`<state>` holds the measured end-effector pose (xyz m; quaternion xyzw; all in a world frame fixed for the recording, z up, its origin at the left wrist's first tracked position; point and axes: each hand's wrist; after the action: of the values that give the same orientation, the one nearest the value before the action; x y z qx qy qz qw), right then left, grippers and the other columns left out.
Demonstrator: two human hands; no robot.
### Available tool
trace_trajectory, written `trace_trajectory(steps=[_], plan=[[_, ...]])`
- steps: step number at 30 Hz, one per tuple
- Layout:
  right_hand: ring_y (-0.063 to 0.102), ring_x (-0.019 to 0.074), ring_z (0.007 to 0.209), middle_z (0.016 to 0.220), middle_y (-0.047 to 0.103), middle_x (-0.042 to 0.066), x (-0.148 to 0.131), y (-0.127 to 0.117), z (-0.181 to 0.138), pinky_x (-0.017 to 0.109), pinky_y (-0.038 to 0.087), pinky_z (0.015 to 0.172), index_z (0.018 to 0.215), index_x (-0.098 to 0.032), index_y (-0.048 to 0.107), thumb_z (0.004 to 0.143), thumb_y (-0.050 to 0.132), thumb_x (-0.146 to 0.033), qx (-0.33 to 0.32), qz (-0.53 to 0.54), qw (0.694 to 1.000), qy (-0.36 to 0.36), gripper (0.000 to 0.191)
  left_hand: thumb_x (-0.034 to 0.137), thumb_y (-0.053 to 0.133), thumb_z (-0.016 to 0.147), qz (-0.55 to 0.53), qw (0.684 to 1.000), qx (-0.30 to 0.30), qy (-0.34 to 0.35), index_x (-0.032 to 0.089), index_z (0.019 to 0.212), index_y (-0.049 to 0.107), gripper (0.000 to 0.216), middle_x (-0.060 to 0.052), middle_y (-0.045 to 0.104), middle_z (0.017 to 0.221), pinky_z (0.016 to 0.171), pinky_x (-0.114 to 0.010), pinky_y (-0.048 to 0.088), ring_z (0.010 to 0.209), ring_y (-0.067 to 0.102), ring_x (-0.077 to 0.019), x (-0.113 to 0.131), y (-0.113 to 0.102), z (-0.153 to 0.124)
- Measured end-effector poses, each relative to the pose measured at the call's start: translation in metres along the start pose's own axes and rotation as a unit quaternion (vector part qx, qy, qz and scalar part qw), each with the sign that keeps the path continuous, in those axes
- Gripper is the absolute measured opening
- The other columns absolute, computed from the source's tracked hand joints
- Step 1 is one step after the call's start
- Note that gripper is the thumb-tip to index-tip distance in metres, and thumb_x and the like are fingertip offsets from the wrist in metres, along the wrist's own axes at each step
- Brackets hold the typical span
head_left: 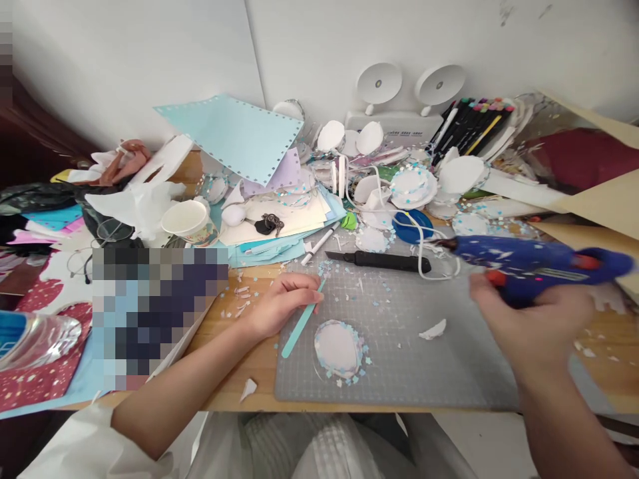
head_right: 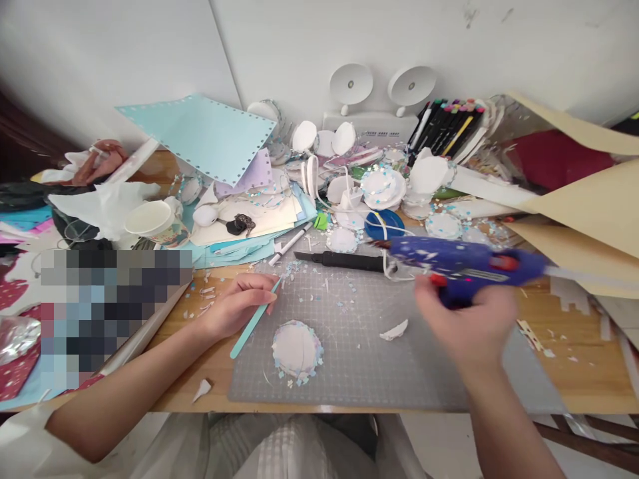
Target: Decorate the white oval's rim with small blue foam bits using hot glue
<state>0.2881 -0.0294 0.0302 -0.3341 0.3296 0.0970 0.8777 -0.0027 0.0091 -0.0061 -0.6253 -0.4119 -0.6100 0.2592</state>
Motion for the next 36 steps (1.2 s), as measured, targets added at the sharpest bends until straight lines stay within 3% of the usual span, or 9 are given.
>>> trace_trajectory(steps=[4,8,17,23,31,36], plan=[[0.037,0.0085,0.033,0.036,0.044,-0.002,-0.026,0.022,-0.015,0.022,0.031,0.033,0.042,-0.019,0.048,0.059,0.063,-0.025,-0.186,0.087,0.977,-0.065,0.023,0.025,0.06,0.074,-0.001,1.0,-0.007,0.0,0.015,0.05,0.058,0.026,0.001,0.041,0.054,0.057,-0.027,0.027,0.057,0.039,-0.0126,-0.001,0.0,0.0],[0.036,0.0079,0.03,0.036,0.043,-0.004,-0.026,0.041,-0.031,0.021,0.03,0.031,0.045,-0.02,0.049,0.059,0.06,-0.023,-0.254,0.117,0.957,-0.077,0.019,0.024,0.061,0.075,-0.004,1.0,-0.013,-0.002,0.015,0.051,0.059,0.026,0.001,0.041,0.055,0.055,-0.027,0.026,0.057,0.038,-0.0121,-0.002,-0.001,-0.001],[0.033,0.0082,0.03,0.033,0.038,-0.005,-0.021,0.045,-0.034,0.022,0.027,0.029,0.041,-0.022,0.043,0.059,0.059,-0.025,-0.223,0.089,0.968,-0.073,0.024,0.027,0.062,0.075,0.023,0.999,-0.038,-0.012,0.015,0.05,0.057,0.029,0.001,0.041,0.055,0.057,-0.027,0.027,0.058,0.038,-0.0126,0.001,-0.003,0.0],[0.031,0.0074,0.03,0.033,0.032,-0.007,-0.018,0.048,-0.035,0.022,0.025,0.03,0.041,-0.023,0.036,0.058,0.059,-0.022,-0.243,0.079,0.962,-0.093,0.029,0.028,0.062,0.075,0.019,0.999,-0.046,-0.017,0.015,0.047,0.054,0.032,0.0,0.039,0.056,0.056,-0.028,0.027,0.058,0.038,-0.0129,0.003,-0.002,0.0],[0.039,0.0096,0.033,0.037,0.042,-0.007,-0.011,0.05,-0.037,0.024,0.035,0.036,0.052,-0.022,0.048,0.058,0.059,-0.024,-0.237,0.046,0.96,-0.144,0.013,0.028,0.063,0.075,0.009,0.999,-0.046,-0.015,0.015,0.048,0.055,0.031,-0.001,0.044,0.057,0.057,-0.028,0.029,0.058,0.041,-0.0132,0.003,-0.001,0.0],[0.037,0.0091,0.033,0.038,0.04,-0.007,-0.01,0.049,-0.037,0.024,0.034,0.036,0.051,-0.023,0.044,0.059,0.06,-0.023,-0.232,0.052,0.961,-0.141,0.018,0.03,0.063,0.076,0.039,0.997,-0.055,-0.025,0.015,0.048,0.055,0.033,0.0,0.04,0.057,0.055,-0.028,0.028,0.057,0.039,-0.0125,0.004,-0.001,0.001]])
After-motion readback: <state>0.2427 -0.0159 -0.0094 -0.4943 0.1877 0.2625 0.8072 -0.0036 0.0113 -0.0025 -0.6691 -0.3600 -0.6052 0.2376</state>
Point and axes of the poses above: each hand's wrist, its own z-axis towards the middle knuckle, its own y-axis out of the palm, x = y × z
